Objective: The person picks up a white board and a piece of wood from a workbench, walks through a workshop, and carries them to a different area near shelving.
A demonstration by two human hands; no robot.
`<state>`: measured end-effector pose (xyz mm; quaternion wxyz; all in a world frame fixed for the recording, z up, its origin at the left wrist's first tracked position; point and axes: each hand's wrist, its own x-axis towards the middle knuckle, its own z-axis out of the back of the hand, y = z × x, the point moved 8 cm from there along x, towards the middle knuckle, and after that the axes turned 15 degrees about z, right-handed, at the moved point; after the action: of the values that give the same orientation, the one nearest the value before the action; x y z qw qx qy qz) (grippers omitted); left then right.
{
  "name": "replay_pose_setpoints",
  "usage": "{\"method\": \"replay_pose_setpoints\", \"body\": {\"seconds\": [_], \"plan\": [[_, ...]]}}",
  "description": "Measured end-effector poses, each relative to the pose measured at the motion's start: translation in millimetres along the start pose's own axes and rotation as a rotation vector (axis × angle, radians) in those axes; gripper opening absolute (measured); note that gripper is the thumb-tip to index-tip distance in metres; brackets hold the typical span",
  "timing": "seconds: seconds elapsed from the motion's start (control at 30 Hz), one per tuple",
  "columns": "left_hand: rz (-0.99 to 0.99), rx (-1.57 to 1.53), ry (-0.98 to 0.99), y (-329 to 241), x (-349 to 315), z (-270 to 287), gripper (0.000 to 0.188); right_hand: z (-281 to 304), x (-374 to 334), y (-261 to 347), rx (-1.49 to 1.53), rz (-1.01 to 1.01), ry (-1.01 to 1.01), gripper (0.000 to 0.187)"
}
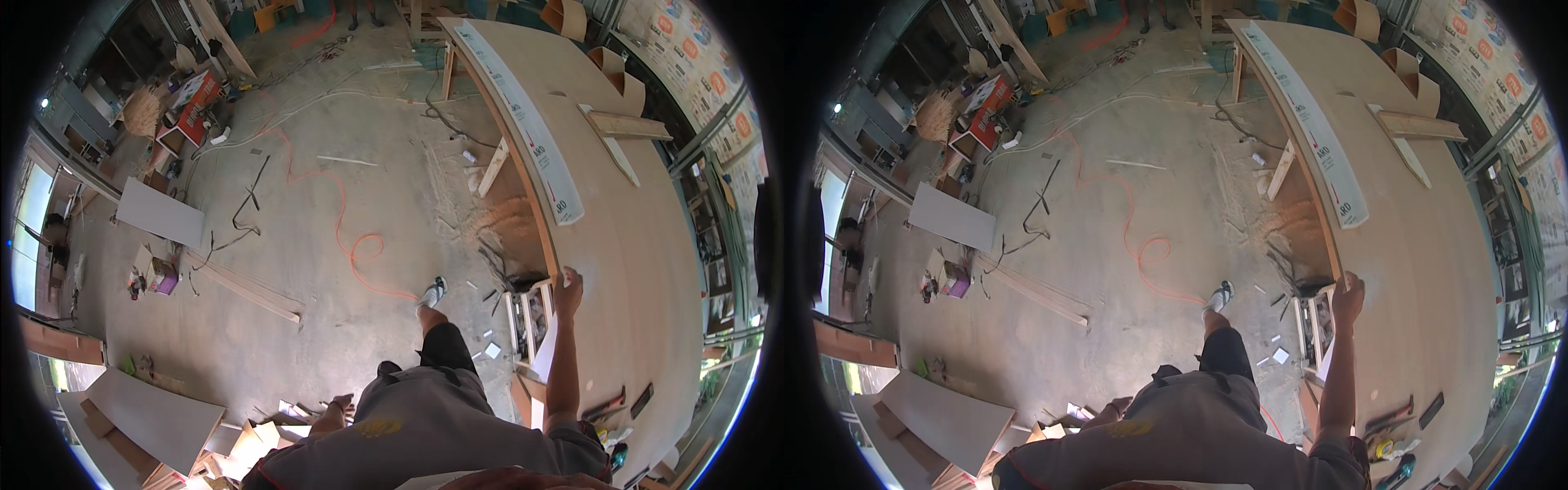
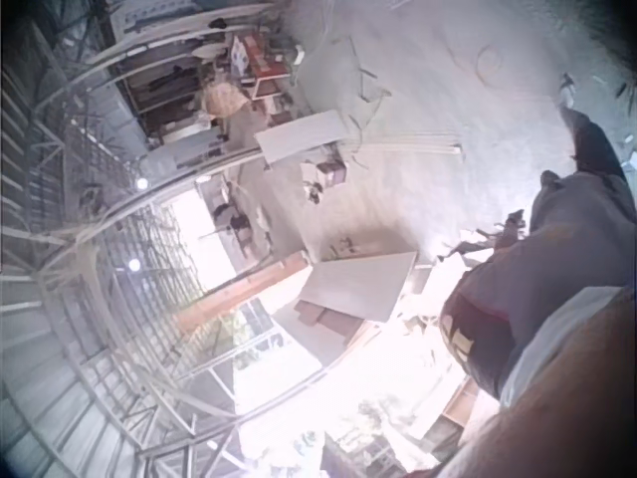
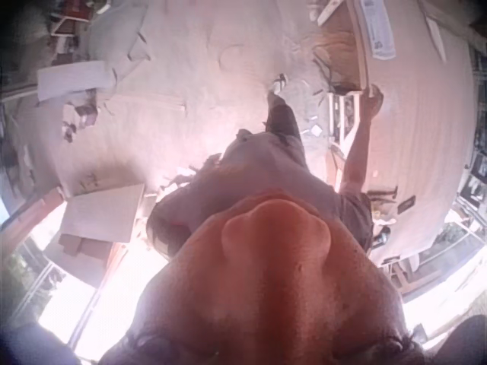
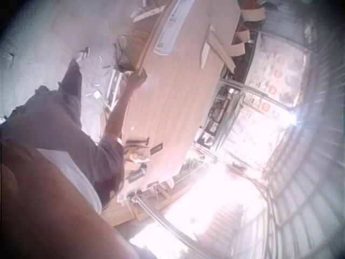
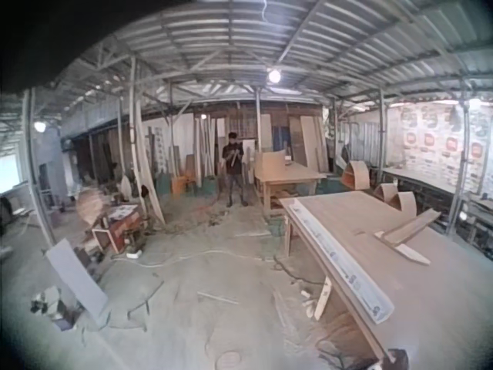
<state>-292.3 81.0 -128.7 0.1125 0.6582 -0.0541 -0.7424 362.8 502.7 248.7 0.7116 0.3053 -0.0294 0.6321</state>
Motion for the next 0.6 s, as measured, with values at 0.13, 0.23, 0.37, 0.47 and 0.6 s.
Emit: {"method": "replay_pose_setpoints", "body": {"seconds": [0.13,0.23,0.37,0.47,0.6], "plan": [[0.09,-0.128,-0.156,-39.4,-39.8,23.6,0.045,-27.7,157.6,-2.6,-0.283,0.195,-0.161,0.044],[0.126,-0.098,-0.172,-125.2,-75.7,22.4,0.043,-77.4,252.1,-51.0,-0.26,0.019,0.029,0.054],[-0.357,0.081,-0.243,-359.0,-152.2,-7.8,0.038,-150.5,301.7,-133.2,-0.041,-0.249,0.398,0.055],[-0.927,-0.043,-0.482,-519.6,-229.6,-29.2,0.037,-174.4,322.0,-119.2,-0.059,-0.295,0.538,0.046],[-1.003,-0.164,-0.125,-666.1,-347.6,-136.1,0.03,-165.8,317.3,-107.7,-0.125,-0.195,0.583,0.042]]}}
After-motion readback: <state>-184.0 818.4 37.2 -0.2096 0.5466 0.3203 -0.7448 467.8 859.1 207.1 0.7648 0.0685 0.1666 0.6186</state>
